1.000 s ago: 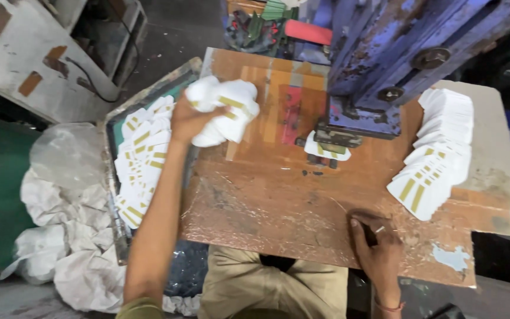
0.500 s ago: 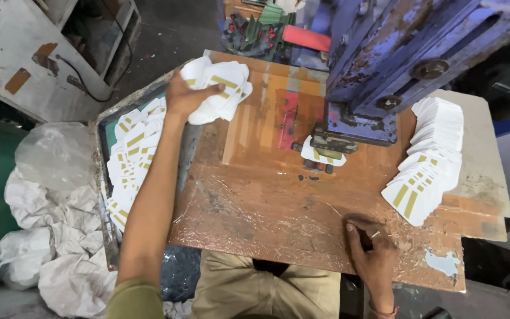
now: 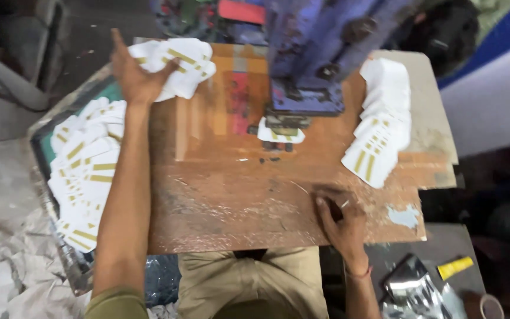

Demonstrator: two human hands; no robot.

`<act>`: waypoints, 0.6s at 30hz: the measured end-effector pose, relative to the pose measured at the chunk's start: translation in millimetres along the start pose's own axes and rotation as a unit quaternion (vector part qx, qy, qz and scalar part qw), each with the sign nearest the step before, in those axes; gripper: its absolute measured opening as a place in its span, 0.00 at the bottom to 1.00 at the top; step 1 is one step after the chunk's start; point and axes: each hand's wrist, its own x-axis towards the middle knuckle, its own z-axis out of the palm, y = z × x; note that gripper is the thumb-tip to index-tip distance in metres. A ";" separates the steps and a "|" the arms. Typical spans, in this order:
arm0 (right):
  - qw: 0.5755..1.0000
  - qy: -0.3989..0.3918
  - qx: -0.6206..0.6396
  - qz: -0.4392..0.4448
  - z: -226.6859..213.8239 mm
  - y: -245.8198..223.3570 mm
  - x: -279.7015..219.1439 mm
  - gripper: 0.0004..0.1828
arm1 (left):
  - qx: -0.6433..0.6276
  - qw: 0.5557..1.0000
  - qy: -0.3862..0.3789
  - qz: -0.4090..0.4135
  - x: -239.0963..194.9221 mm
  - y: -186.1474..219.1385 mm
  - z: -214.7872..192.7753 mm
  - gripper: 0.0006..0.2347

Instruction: The recorder is operating a manual punching machine to cut or shape small stacks of printed cards on a workbench.

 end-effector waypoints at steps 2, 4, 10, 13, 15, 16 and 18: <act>0.997 -0.019 -0.024 0.067 -5.7 6.3 3.9 0.09 | 0.050 0.976 0.125 0.168 8.9 -37.1 11.4 0.58; 0.998 0.019 -0.055 0.039 -11.2 32.1 10.3 0.13 | 0.059 0.974 0.136 0.170 4.0 -26.4 3.8 0.56; 0.985 0.058 -0.148 -0.062 -16.8 63.7 40.4 0.24 | 0.010 0.963 0.191 0.188 -24.9 29.9 -9.4 0.39; 0.986 0.025 -0.157 -0.050 -19.1 73.2 47.9 0.23 | -0.049 0.955 0.209 0.202 -36.2 56.2 4.8 0.30; 0.987 0.014 -0.157 -0.044 -22.1 76.0 53.6 0.21 | -0.075 0.951 0.217 0.207 -41.4 68.6 15.3 0.27; 0.987 0.004 -0.154 -0.049 -23.4 77.5 54.3 0.21 | -0.087 0.950 0.215 0.211 -45.3 73.6 19.8 0.24; 0.987 -0.014 -0.151 -0.052 -27.0 80.5 51.5 0.21 | -0.096 0.950 0.210 0.209 -63.9 78.8 26.6 0.22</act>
